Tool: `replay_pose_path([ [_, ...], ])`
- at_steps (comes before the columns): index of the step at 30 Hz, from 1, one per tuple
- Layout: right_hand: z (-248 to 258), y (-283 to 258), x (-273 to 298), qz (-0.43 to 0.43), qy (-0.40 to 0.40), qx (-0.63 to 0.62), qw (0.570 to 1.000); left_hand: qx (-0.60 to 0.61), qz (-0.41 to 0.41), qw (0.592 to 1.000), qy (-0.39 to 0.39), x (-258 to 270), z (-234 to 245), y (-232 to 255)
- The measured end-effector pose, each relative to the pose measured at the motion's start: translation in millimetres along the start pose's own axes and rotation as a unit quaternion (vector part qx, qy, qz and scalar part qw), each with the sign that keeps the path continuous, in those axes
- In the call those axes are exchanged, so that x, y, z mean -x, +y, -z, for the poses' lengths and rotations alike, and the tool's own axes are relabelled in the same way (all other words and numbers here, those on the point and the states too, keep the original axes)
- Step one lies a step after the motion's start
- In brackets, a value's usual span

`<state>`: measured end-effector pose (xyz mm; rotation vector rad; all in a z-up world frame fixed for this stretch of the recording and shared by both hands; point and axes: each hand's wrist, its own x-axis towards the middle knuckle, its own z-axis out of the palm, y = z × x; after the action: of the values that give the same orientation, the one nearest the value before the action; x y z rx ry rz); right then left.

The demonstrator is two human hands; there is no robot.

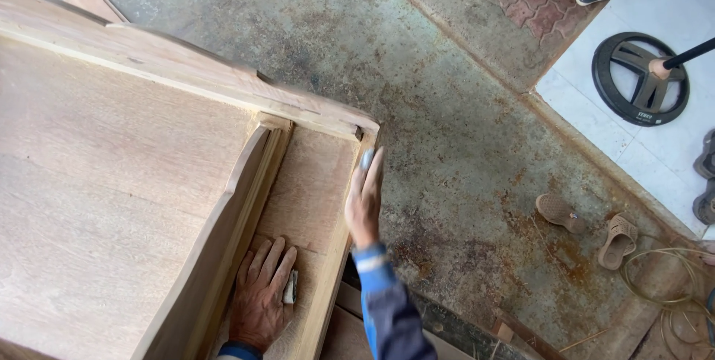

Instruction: Sand the surfaces and edges of a wooden shelf or furniture piece by hand using sandpaper.

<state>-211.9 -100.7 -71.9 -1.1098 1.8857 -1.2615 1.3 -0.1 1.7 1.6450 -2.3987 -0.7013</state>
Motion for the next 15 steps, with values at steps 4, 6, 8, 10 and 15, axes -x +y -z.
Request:
replay_pose_path([
  [4,-1,2,54,0.077,-0.013,0.036,0.996,0.013,-0.024,0.999,0.039,-3,-14,-11],
  [6,1,-6,13,0.001,-0.017,0.007,1.000,0.004,-0.019,0.999,0.050,0,-23,-14],
  [8,-4,-9,-21,-0.078,-0.018,-0.028,0.996,-0.013,-0.018,0.998,0.059,3,-26,-20],
  [10,-3,-5,-49,-0.105,-0.025,-0.030,0.994,-0.013,-0.027,0.998,0.055,3,-28,-21],
  [15,6,0,12,-0.133,-0.031,-0.162,0.977,0.005,-0.007,1.000,0.001,-1,-28,-27],
])
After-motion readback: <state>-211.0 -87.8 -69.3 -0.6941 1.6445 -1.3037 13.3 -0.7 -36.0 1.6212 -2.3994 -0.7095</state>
